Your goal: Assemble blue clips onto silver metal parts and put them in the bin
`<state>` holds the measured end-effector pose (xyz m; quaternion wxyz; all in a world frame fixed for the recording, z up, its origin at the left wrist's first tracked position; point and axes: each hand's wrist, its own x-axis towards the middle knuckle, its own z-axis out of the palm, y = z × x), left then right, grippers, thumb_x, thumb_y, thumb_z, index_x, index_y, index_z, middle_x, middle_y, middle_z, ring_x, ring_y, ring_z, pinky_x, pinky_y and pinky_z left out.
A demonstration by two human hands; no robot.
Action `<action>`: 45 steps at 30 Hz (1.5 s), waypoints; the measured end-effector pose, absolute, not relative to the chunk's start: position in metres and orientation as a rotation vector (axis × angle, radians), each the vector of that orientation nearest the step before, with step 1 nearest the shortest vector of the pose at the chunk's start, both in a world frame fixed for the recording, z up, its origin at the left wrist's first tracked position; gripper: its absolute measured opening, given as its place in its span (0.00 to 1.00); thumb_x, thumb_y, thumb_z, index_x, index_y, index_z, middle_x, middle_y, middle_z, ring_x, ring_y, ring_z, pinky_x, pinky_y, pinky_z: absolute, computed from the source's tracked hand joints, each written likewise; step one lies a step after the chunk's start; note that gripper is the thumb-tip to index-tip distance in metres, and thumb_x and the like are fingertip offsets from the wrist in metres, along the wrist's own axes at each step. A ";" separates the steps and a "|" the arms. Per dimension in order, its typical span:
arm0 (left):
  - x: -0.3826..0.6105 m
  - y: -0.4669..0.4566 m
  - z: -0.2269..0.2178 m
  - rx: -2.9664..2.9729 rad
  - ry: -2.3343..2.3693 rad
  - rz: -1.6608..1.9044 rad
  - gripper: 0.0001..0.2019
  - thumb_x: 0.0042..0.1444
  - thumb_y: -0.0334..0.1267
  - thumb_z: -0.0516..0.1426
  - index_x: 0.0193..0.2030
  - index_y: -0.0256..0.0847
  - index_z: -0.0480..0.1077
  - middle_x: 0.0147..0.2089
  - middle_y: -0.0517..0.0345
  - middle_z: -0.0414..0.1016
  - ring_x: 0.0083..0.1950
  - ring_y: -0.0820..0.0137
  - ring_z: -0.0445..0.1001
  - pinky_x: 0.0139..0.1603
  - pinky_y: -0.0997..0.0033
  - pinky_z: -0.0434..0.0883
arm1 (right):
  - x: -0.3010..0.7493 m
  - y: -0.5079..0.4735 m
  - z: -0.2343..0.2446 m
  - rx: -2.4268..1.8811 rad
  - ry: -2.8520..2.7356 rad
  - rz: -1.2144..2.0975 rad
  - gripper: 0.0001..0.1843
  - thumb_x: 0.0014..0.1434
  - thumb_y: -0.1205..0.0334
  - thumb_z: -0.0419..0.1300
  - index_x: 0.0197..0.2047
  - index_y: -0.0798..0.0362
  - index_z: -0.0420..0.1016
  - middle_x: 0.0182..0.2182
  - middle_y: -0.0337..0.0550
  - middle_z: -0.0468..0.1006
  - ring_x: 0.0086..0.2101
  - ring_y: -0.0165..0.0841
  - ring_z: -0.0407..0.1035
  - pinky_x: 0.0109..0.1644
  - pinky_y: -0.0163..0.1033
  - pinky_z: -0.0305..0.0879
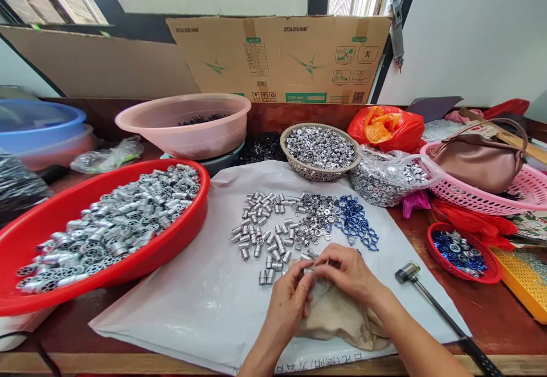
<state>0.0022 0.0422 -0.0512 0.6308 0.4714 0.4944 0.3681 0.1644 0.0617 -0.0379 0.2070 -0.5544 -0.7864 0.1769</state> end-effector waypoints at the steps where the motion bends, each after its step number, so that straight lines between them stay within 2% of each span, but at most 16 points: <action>1: 0.002 0.042 -0.050 0.978 1.128 0.849 0.21 0.48 0.51 0.58 0.44 0.38 0.71 0.25 0.63 0.68 0.20 0.77 0.63 0.17 0.78 0.60 | 0.170 0.072 -0.041 -1.606 -2.160 0.463 0.10 0.59 0.64 0.54 0.40 0.48 0.77 0.35 0.38 0.77 0.36 0.30 0.72 0.40 0.32 0.66; 4: 0.000 0.037 -0.043 0.748 1.083 0.909 0.22 0.42 0.48 0.64 0.42 0.37 0.72 0.29 0.59 0.71 0.25 0.77 0.67 0.23 0.79 0.66 | 0.187 0.108 -0.053 -1.796 -2.092 0.364 0.13 0.58 0.69 0.53 0.43 0.51 0.76 0.40 0.45 0.76 0.38 0.33 0.71 0.40 0.35 0.65; 9: -0.004 0.026 -0.037 0.513 0.987 0.954 0.22 0.37 0.44 0.68 0.40 0.38 0.73 0.30 0.58 0.75 0.25 0.79 0.68 0.24 0.81 0.67 | 0.196 0.121 -0.063 -1.945 -2.076 0.300 0.07 0.51 0.69 0.60 0.35 0.50 0.75 0.32 0.42 0.77 0.32 0.34 0.71 0.34 0.35 0.62; 13: -0.002 0.024 -0.035 0.389 0.906 0.972 0.22 0.34 0.41 0.70 0.39 0.37 0.74 0.29 0.58 0.75 0.24 0.80 0.68 0.24 0.82 0.68 | 0.201 0.100 -0.062 -1.888 -2.063 0.283 0.04 0.54 0.67 0.57 0.31 0.51 0.73 0.32 0.43 0.76 0.31 0.34 0.71 0.34 0.36 0.63; 16: 0.002 0.023 -0.033 0.310 0.853 0.970 0.23 0.32 0.40 0.70 0.38 0.36 0.75 0.28 0.58 0.75 0.24 0.80 0.69 0.24 0.82 0.68 | 0.198 0.080 -0.054 -1.762 -2.044 0.309 0.06 0.57 0.63 0.55 0.33 0.52 0.72 0.34 0.45 0.75 0.32 0.33 0.71 0.36 0.37 0.66; 19: 0.005 0.023 -0.033 0.299 0.827 0.970 0.23 0.34 0.40 0.70 0.39 0.35 0.75 0.29 0.57 0.75 0.24 0.80 0.69 0.25 0.81 0.69 | 0.183 0.054 -0.043 -1.569 -1.975 0.403 0.09 0.60 0.59 0.53 0.36 0.52 0.73 0.36 0.46 0.76 0.36 0.34 0.71 0.40 0.37 0.68; 22: 0.008 0.020 -0.036 0.364 0.844 1.009 0.21 0.37 0.41 0.69 0.40 0.36 0.74 0.30 0.58 0.75 0.26 0.79 0.70 0.28 0.79 0.70 | 0.162 0.028 -0.032 -1.344 -1.869 0.540 0.09 0.61 0.62 0.53 0.37 0.51 0.74 0.38 0.47 0.76 0.41 0.34 0.71 0.43 0.38 0.69; 25: 0.008 0.016 -0.040 0.457 0.901 1.015 0.18 0.40 0.42 0.68 0.37 0.36 0.73 0.27 0.61 0.73 0.25 0.78 0.69 0.27 0.79 0.69 | 0.149 0.013 -0.030 -1.269 -1.791 0.600 0.08 0.59 0.64 0.54 0.36 0.51 0.76 0.39 0.47 0.77 0.42 0.35 0.72 0.46 0.41 0.69; 29: 0.004 0.009 -0.038 0.601 0.953 0.926 0.18 0.44 0.46 0.65 0.36 0.33 0.73 0.23 0.61 0.72 0.22 0.78 0.68 0.26 0.79 0.66 | 0.150 0.007 -0.036 -1.353 -1.581 0.848 0.02 0.51 0.62 0.63 0.30 0.51 0.76 0.33 0.44 0.79 0.35 0.36 0.74 0.40 0.40 0.71; 32: -0.001 0.006 -0.034 0.662 0.911 0.859 0.18 0.45 0.48 0.63 0.33 0.33 0.73 0.22 0.60 0.71 0.22 0.77 0.68 0.26 0.78 0.67 | 0.155 0.004 -0.039 -1.349 -1.508 0.947 0.09 0.46 0.61 0.67 0.34 0.48 0.79 0.30 0.41 0.80 0.31 0.35 0.74 0.36 0.38 0.72; 35: -0.005 0.005 -0.032 0.618 0.800 0.745 0.19 0.45 0.51 0.63 0.29 0.33 0.72 0.20 0.59 0.71 0.18 0.78 0.65 0.20 0.79 0.64 | 0.158 -0.002 -0.039 -1.195 -1.568 0.929 0.07 0.47 0.58 0.68 0.33 0.45 0.81 0.32 0.42 0.81 0.34 0.36 0.74 0.40 0.40 0.71; 38: -0.007 0.005 -0.031 0.563 0.726 0.665 0.20 0.43 0.52 0.63 0.26 0.33 0.71 0.18 0.60 0.69 0.16 0.79 0.62 0.17 0.80 0.60 | 0.158 -0.006 -0.038 -1.111 -1.594 0.932 0.08 0.50 0.57 0.66 0.35 0.44 0.80 0.31 0.41 0.81 0.33 0.35 0.75 0.40 0.39 0.72; 42: -0.003 0.003 -0.031 0.453 0.849 0.841 0.18 0.38 0.45 0.68 0.31 0.33 0.72 0.19 0.61 0.69 0.19 0.80 0.63 0.18 0.82 0.57 | 0.154 -0.009 -0.034 -1.102 -1.741 0.674 0.10 0.51 0.64 0.65 0.38 0.45 0.79 0.33 0.41 0.81 0.35 0.34 0.74 0.39 0.38 0.71; 45: 0.000 0.000 -0.033 0.374 0.847 0.950 0.16 0.40 0.43 0.68 0.31 0.34 0.73 0.23 0.61 0.70 0.23 0.79 0.65 0.24 0.81 0.63 | 0.151 -0.008 -0.035 -1.116 -1.806 0.538 0.12 0.51 0.67 0.65 0.40 0.45 0.77 0.34 0.41 0.80 0.35 0.34 0.73 0.39 0.39 0.70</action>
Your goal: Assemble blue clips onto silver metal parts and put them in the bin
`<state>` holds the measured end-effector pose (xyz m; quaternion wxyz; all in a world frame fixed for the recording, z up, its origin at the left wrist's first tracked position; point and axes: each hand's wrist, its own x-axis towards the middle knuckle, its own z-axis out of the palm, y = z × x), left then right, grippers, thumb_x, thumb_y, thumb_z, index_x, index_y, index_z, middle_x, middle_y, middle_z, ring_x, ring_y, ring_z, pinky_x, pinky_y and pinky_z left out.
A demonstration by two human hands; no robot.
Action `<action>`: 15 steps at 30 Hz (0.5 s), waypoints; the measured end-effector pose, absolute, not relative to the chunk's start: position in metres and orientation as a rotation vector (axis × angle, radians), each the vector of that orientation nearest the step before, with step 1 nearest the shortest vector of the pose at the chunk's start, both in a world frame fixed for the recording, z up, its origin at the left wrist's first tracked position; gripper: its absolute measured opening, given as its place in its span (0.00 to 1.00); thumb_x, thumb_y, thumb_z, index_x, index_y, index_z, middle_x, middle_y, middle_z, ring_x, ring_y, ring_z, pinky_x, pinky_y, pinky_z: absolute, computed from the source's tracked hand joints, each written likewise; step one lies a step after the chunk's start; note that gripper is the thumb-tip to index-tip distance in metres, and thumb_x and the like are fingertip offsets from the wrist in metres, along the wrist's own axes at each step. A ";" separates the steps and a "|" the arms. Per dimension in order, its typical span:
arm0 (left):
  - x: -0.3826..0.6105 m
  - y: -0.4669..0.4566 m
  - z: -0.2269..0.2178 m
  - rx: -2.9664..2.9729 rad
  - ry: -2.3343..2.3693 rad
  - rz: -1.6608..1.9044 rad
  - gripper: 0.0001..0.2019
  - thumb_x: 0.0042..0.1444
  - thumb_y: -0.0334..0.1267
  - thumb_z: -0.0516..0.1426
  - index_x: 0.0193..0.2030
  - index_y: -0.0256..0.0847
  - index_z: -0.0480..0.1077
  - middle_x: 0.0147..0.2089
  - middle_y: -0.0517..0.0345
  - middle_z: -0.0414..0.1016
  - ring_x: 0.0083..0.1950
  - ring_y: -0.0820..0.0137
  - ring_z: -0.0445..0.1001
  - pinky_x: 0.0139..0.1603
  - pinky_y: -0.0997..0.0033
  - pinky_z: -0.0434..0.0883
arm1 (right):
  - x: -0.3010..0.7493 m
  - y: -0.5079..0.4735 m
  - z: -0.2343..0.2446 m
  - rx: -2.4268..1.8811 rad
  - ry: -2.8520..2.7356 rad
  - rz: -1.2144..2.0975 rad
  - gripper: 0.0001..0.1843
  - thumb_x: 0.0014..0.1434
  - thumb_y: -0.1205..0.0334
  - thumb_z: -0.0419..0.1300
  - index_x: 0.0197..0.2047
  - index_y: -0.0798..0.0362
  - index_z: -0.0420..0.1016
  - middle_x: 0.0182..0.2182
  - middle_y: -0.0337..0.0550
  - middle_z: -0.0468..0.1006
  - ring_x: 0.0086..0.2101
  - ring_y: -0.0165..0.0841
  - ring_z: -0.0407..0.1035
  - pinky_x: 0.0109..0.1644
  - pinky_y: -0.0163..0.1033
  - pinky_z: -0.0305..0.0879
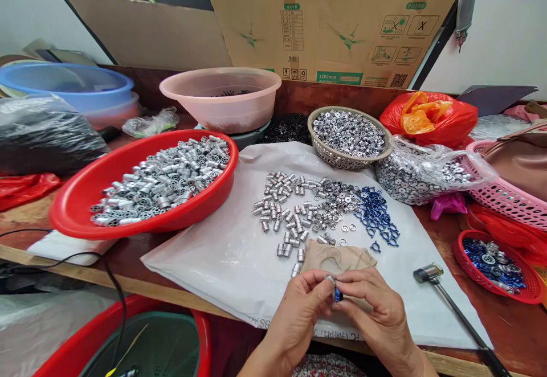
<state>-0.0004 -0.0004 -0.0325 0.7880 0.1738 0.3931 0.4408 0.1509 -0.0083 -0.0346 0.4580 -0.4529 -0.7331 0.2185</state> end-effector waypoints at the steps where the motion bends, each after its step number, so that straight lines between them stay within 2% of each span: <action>1: 0.000 -0.001 -0.032 0.378 0.823 0.951 0.16 0.42 0.43 0.67 0.33 0.34 0.73 0.26 0.60 0.71 0.26 0.78 0.67 0.28 0.79 0.66 | 0.150 -0.008 -0.035 -1.128 -1.798 0.523 0.12 0.51 0.67 0.65 0.40 0.45 0.77 0.34 0.41 0.80 0.36 0.34 0.73 0.40 0.39 0.70; 4: -0.001 -0.003 -0.030 0.454 0.803 0.920 0.16 0.48 0.44 0.63 0.41 0.36 0.74 0.33 0.56 0.74 0.30 0.74 0.71 0.34 0.73 0.70 | 0.150 -0.006 -0.039 -1.181 -1.743 0.527 0.11 0.52 0.64 0.65 0.40 0.45 0.77 0.35 0.42 0.79 0.37 0.35 0.73 0.41 0.41 0.70; 7: -0.003 -0.002 -0.025 0.503 0.786 0.877 0.17 0.51 0.44 0.61 0.44 0.35 0.73 0.33 0.53 0.75 0.30 0.74 0.72 0.34 0.74 0.70 | 0.151 -0.005 -0.042 -1.220 -1.724 0.505 0.10 0.52 0.62 0.65 0.39 0.44 0.78 0.36 0.42 0.79 0.38 0.35 0.73 0.42 0.41 0.70; 11: -0.005 0.000 -0.025 0.528 0.685 0.809 0.15 0.53 0.44 0.59 0.39 0.31 0.75 0.28 0.54 0.72 0.27 0.77 0.69 0.32 0.78 0.71 | 0.152 -0.005 -0.043 -1.195 -1.726 0.479 0.12 0.51 0.63 0.65 0.40 0.42 0.78 0.36 0.42 0.79 0.37 0.35 0.73 0.41 0.40 0.70; 15: -0.010 0.000 -0.032 0.469 0.559 0.717 0.16 0.51 0.46 0.60 0.30 0.31 0.74 0.23 0.59 0.66 0.21 0.78 0.67 0.21 0.80 0.70 | 0.154 -0.006 -0.039 -1.117 -1.674 0.730 0.07 0.50 0.60 0.66 0.36 0.44 0.79 0.33 0.42 0.80 0.34 0.34 0.74 0.40 0.39 0.70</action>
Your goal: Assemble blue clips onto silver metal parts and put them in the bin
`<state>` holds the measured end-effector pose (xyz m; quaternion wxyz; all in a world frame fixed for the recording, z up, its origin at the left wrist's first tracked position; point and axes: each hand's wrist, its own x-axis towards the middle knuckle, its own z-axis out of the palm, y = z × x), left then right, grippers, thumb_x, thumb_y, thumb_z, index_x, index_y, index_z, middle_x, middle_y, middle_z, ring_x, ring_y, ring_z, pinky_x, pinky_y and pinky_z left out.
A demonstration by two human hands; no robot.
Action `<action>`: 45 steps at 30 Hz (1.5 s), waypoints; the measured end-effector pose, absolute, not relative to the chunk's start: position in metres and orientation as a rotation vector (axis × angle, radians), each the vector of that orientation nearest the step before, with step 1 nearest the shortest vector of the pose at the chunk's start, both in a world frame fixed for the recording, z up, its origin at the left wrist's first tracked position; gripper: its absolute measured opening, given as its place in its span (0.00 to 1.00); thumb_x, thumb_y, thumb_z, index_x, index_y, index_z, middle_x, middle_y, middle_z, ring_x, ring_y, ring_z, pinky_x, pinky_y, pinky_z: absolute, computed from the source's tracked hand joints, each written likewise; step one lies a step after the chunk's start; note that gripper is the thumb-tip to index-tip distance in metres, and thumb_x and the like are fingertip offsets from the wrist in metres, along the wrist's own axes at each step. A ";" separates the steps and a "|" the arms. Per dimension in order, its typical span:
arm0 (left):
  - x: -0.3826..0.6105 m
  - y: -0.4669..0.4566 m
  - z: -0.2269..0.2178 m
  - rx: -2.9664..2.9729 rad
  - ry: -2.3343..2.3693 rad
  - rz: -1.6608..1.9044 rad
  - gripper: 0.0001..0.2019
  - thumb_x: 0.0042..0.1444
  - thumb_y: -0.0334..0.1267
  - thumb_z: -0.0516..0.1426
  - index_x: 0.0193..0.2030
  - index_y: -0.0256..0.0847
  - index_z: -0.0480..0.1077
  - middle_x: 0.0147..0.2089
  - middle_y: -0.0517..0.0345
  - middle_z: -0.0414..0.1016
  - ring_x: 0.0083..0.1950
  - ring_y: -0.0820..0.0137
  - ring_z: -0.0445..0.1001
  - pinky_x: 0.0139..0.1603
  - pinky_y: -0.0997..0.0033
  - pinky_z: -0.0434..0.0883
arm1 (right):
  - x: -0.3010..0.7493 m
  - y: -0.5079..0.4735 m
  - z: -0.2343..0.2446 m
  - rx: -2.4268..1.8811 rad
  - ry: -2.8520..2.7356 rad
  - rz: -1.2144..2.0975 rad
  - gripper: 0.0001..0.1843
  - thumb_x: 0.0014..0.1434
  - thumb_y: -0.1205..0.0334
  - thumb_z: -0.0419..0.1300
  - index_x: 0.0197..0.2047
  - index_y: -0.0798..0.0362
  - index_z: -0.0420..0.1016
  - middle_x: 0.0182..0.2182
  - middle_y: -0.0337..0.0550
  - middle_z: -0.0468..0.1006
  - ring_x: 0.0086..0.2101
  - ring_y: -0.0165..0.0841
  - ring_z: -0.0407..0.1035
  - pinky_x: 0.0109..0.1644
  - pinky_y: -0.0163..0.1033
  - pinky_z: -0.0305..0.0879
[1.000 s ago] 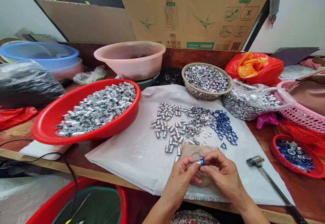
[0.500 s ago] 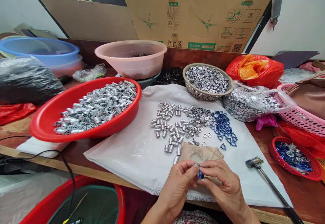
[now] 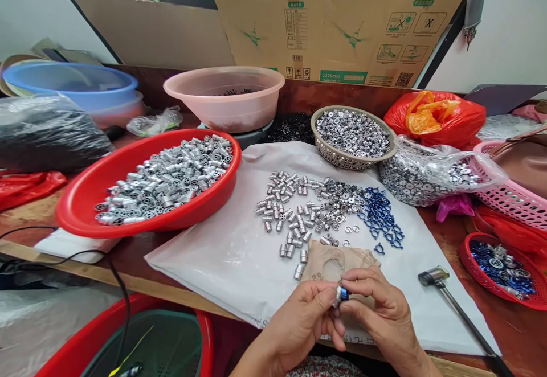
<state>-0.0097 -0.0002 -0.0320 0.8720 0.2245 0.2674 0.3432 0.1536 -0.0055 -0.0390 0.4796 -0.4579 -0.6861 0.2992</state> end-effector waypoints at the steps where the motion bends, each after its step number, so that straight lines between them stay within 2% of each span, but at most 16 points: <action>1: -0.012 0.000 -0.034 0.444 0.502 0.674 0.16 0.50 0.46 0.61 0.28 0.31 0.73 0.22 0.59 0.65 0.20 0.78 0.67 0.18 0.81 0.69 | 0.154 -0.005 -0.037 -1.090 -1.653 0.844 0.06 0.50 0.58 0.66 0.35 0.45 0.80 0.32 0.42 0.80 0.33 0.34 0.74 0.39 0.39 0.71; 4: -0.019 0.003 -0.039 0.402 0.384 0.570 0.17 0.48 0.46 0.62 0.26 0.30 0.71 0.21 0.59 0.64 0.17 0.77 0.67 0.13 0.82 0.67 | 0.154 -0.003 -0.031 -0.998 -1.653 1.097 0.06 0.49 0.57 0.67 0.33 0.47 0.79 0.30 0.41 0.80 0.31 0.33 0.74 0.37 0.37 0.70; 7: -0.024 0.006 -0.044 0.419 0.357 0.578 0.15 0.49 0.44 0.62 0.27 0.29 0.72 0.21 0.59 0.65 0.17 0.77 0.68 0.13 0.82 0.68 | 0.151 0.000 -0.024 -0.974 -1.724 1.119 0.06 0.49 0.62 0.67 0.34 0.47 0.79 0.31 0.40 0.80 0.32 0.31 0.73 0.40 0.37 0.68; 10: -0.025 0.006 -0.049 0.438 0.295 0.599 0.16 0.51 0.44 0.60 0.26 0.29 0.71 0.18 0.58 0.66 0.15 0.76 0.67 0.10 0.82 0.64 | 0.148 0.002 -0.019 -0.960 -1.760 1.172 0.05 0.51 0.60 0.66 0.34 0.47 0.78 0.31 0.40 0.80 0.33 0.32 0.73 0.43 0.39 0.66; 13: -0.024 0.004 -0.052 0.418 0.263 0.601 0.17 0.49 0.45 0.62 0.26 0.29 0.71 0.18 0.56 0.68 0.14 0.75 0.67 0.08 0.83 0.61 | 0.149 0.006 -0.017 -0.897 -1.827 1.191 0.06 0.51 0.60 0.66 0.35 0.47 0.78 0.33 0.40 0.81 0.33 0.31 0.74 0.46 0.40 0.65; 16: -0.022 0.005 -0.048 0.399 0.381 0.623 0.15 0.47 0.44 0.64 0.28 0.29 0.73 0.21 0.56 0.70 0.18 0.75 0.70 0.13 0.82 0.66 | 0.158 0.023 -0.016 -0.871 -1.961 1.185 0.06 0.52 0.59 0.65 0.35 0.45 0.79 0.35 0.39 0.81 0.33 0.31 0.74 0.45 0.40 0.66; 19: -0.024 0.012 -0.038 0.337 0.584 0.775 0.12 0.47 0.39 0.64 0.34 0.31 0.74 0.22 0.58 0.70 0.23 0.76 0.72 0.23 0.80 0.71 | 0.167 0.056 -0.021 -1.248 -2.094 0.901 0.07 0.55 0.62 0.60 0.35 0.46 0.80 0.35 0.40 0.82 0.36 0.34 0.74 0.42 0.39 0.67; 21: -0.025 0.017 -0.032 0.268 0.660 0.865 0.14 0.46 0.36 0.66 0.40 0.34 0.74 0.24 0.59 0.72 0.26 0.77 0.72 0.28 0.80 0.72 | 0.167 0.079 -0.029 -1.502 -2.102 0.683 0.09 0.54 0.64 0.59 0.36 0.47 0.80 0.35 0.41 0.81 0.37 0.36 0.74 0.42 0.41 0.67; 23: -0.027 0.020 -0.028 0.205 0.690 0.898 0.17 0.42 0.34 0.67 0.41 0.34 0.74 0.26 0.58 0.73 0.26 0.78 0.73 0.30 0.81 0.72 | 0.162 0.098 -0.038 -1.589 -2.122 0.615 0.08 0.51 0.66 0.60 0.34 0.47 0.80 0.34 0.42 0.81 0.36 0.37 0.73 0.42 0.41 0.66; 27: -0.025 0.020 -0.027 0.137 0.722 0.919 0.20 0.38 0.33 0.69 0.40 0.33 0.74 0.29 0.56 0.75 0.26 0.79 0.72 0.32 0.81 0.71 | 0.148 0.111 -0.048 -1.616 -2.143 0.620 0.06 0.47 0.69 0.60 0.27 0.50 0.78 0.27 0.42 0.79 0.31 0.37 0.72 0.36 0.40 0.66; 30: -0.022 0.020 -0.029 0.158 0.735 0.965 0.21 0.37 0.34 0.70 0.41 0.32 0.74 0.28 0.58 0.73 0.27 0.78 0.72 0.33 0.80 0.71 | 0.148 0.101 -0.043 -1.595 -2.111 0.629 0.10 0.50 0.69 0.58 0.37 0.52 0.77 0.32 0.44 0.78 0.32 0.35 0.71 0.38 0.40 0.66; 32: -0.020 0.022 -0.030 0.194 0.726 1.015 0.20 0.37 0.34 0.70 0.40 0.34 0.74 0.28 0.59 0.73 0.28 0.78 0.72 0.33 0.80 0.71 | 0.152 0.086 -0.037 -1.493 -2.026 0.753 0.13 0.56 0.65 0.55 0.43 0.51 0.75 0.37 0.44 0.77 0.34 0.33 0.71 0.39 0.38 0.68; 34: -0.016 0.023 -0.030 0.230 0.717 1.058 0.17 0.38 0.34 0.69 0.37 0.36 0.74 0.30 0.61 0.73 0.28 0.78 0.72 0.34 0.79 0.71 | 0.154 0.067 -0.031 -1.339 -1.868 0.937 0.13 0.59 0.62 0.53 0.45 0.50 0.74 0.39 0.44 0.76 0.35 0.31 0.71 0.38 0.35 0.69; 37: -0.009 0.025 -0.030 0.272 0.710 1.061 0.14 0.39 0.33 0.69 0.35 0.37 0.73 0.35 0.59 0.74 0.31 0.77 0.72 0.34 0.78 0.70 | 0.153 0.040 -0.026 -1.202 -1.666 1.111 0.10 0.58 0.62 0.57 0.42 0.50 0.76 0.39 0.45 0.77 0.36 0.32 0.72 0.39 0.35 0.70; 40: -0.003 0.024 -0.029 0.302 0.713 1.027 0.14 0.39 0.33 0.68 0.35 0.37 0.73 0.36 0.58 0.74 0.33 0.76 0.71 0.34 0.78 0.70 | 0.151 0.026 -0.026 -1.259 -1.511 1.127 0.10 0.55 0.61 0.60 0.41 0.51 0.77 0.39 0.46 0.79 0.39 0.35 0.73 0.41 0.37 0.72; 45: -0.002 0.020 -0.028 0.307 0.703 0.984 0.14 0.39 0.34 0.68 0.34 0.37 0.72 0.32 0.60 0.73 0.28 0.79 0.69 0.31 0.80 0.69 | 0.153 0.022 -0.021 -1.262 -1.369 1.128 0.10 0.52 0.60 0.63 0.40 0.49 0.78 0.39 0.45 0.81 0.39 0.35 0.75 0.43 0.38 0.73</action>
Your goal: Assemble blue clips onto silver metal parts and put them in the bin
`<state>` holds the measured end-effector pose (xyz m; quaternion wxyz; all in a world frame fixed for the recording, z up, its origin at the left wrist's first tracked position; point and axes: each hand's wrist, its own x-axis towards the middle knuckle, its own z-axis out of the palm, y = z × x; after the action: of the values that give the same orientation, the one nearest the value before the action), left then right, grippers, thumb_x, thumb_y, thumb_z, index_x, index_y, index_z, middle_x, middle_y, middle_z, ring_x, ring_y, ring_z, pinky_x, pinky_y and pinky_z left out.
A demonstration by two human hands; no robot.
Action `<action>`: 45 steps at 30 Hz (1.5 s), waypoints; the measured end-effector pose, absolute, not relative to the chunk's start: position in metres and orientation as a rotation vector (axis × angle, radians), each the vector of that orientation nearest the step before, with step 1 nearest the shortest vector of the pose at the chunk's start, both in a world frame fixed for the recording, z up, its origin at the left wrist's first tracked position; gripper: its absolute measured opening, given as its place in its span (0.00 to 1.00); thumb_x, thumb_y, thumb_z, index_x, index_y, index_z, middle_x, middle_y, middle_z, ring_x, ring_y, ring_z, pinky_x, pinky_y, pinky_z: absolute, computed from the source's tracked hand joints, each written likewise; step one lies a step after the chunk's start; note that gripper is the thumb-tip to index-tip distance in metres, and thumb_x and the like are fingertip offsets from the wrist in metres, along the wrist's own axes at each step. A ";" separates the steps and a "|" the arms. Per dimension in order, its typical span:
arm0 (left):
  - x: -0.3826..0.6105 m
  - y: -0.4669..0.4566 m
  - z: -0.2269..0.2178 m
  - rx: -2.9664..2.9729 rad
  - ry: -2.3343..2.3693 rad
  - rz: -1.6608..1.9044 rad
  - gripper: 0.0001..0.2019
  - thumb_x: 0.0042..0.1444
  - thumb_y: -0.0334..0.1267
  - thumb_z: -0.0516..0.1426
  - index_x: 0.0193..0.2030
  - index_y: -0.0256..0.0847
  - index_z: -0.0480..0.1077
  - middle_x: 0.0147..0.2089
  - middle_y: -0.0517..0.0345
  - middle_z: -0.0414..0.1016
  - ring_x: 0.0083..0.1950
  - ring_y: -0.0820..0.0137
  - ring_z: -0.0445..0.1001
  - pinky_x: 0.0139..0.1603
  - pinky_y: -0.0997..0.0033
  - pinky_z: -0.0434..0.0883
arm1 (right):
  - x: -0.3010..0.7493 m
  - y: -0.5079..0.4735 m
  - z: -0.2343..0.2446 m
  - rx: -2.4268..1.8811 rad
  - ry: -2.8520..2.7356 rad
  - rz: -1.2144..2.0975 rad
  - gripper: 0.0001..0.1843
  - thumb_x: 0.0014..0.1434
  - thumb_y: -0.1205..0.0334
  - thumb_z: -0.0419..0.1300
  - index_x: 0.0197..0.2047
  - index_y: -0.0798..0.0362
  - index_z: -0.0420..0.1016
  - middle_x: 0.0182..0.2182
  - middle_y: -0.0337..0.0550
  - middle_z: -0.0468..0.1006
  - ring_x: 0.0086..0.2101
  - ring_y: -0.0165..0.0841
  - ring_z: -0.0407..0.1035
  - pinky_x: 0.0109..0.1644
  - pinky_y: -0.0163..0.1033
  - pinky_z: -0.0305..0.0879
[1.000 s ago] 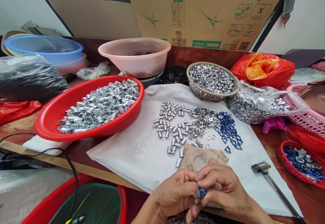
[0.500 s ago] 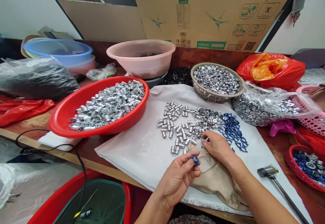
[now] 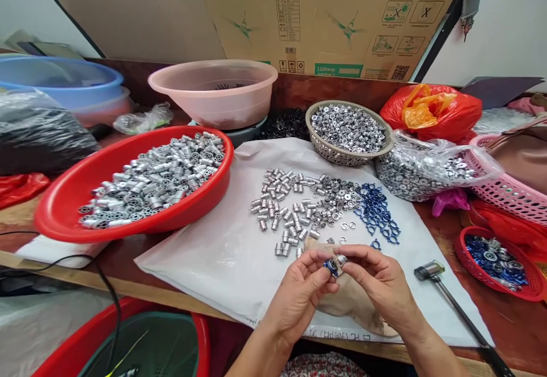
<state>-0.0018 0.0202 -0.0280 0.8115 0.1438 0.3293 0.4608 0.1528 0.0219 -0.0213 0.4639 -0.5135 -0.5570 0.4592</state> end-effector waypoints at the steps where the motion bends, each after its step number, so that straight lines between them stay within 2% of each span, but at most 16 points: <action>1: -0.002 0.019 -0.028 0.310 0.702 0.984 0.14 0.40 0.34 0.68 0.34 0.37 0.72 0.32 0.60 0.73 0.28 0.79 0.69 0.30 0.80 0.69 | 0.152 0.022 -0.020 -1.245 -1.374 1.138 0.10 0.52 0.61 0.64 0.39 0.49 0.79 0.38 0.44 0.81 0.39 0.36 0.75 0.42 0.38 0.73; 7: -0.003 0.015 -0.026 0.331 0.714 0.986 0.14 0.39 0.35 0.69 0.33 0.36 0.71 0.31 0.60 0.73 0.28 0.79 0.69 0.30 0.80 0.69 | 0.148 0.021 -0.017 -1.202 -1.396 1.153 0.08 0.50 0.59 0.65 0.36 0.50 0.79 0.36 0.45 0.81 0.38 0.36 0.75 0.41 0.38 0.74; 12: -0.005 0.014 -0.026 0.341 0.715 0.959 0.15 0.39 0.35 0.69 0.33 0.36 0.72 0.30 0.60 0.74 0.25 0.80 0.70 0.29 0.81 0.69 | 0.153 0.020 -0.018 -1.196 -1.441 1.200 0.09 0.50 0.59 0.65 0.37 0.49 0.80 0.35 0.43 0.81 0.35 0.34 0.76 0.38 0.36 0.74; 21: -0.008 0.012 -0.024 0.448 0.748 0.959 0.15 0.39 0.37 0.68 0.34 0.35 0.73 0.29 0.59 0.74 0.25 0.79 0.70 0.29 0.79 0.69 | 0.156 0.017 -0.016 -1.256 -1.537 1.038 0.09 0.49 0.57 0.67 0.35 0.49 0.81 0.31 0.43 0.82 0.32 0.36 0.76 0.35 0.38 0.75; 26: -0.008 0.010 -0.023 0.473 0.773 0.947 0.15 0.38 0.38 0.69 0.33 0.35 0.74 0.27 0.59 0.73 0.26 0.78 0.69 0.28 0.79 0.70 | 0.159 0.017 -0.017 -1.231 -1.546 1.106 0.08 0.48 0.57 0.67 0.34 0.48 0.82 0.31 0.43 0.82 0.32 0.35 0.76 0.36 0.37 0.74; 31: -0.011 0.011 -0.024 0.531 0.794 0.916 0.15 0.38 0.38 0.69 0.33 0.35 0.75 0.27 0.59 0.73 0.26 0.76 0.70 0.28 0.78 0.70 | 0.161 0.015 -0.016 -1.229 -1.543 1.145 0.08 0.46 0.57 0.68 0.32 0.48 0.82 0.28 0.42 0.82 0.28 0.34 0.76 0.32 0.35 0.74; 39: -0.013 0.014 -0.031 0.554 0.815 0.881 0.14 0.38 0.40 0.68 0.31 0.33 0.76 0.27 0.56 0.76 0.25 0.77 0.71 0.26 0.79 0.71 | 0.150 -0.001 -0.031 -1.217 -1.579 0.878 0.07 0.50 0.64 0.66 0.35 0.46 0.81 0.28 0.40 0.82 0.29 0.33 0.75 0.34 0.35 0.73; 45: -0.009 0.018 -0.033 0.599 0.819 0.862 0.12 0.42 0.40 0.67 0.32 0.35 0.76 0.27 0.58 0.76 0.24 0.78 0.72 0.26 0.81 0.71 | 0.152 0.002 -0.033 -1.356 -1.314 1.048 0.07 0.43 0.58 0.70 0.29 0.48 0.82 0.25 0.41 0.81 0.26 0.33 0.75 0.30 0.34 0.73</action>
<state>-0.0091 0.0178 -0.0327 0.7866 0.2777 0.3798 0.3998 0.1521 0.0022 -0.0326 0.4716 -0.5537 -0.5366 0.4279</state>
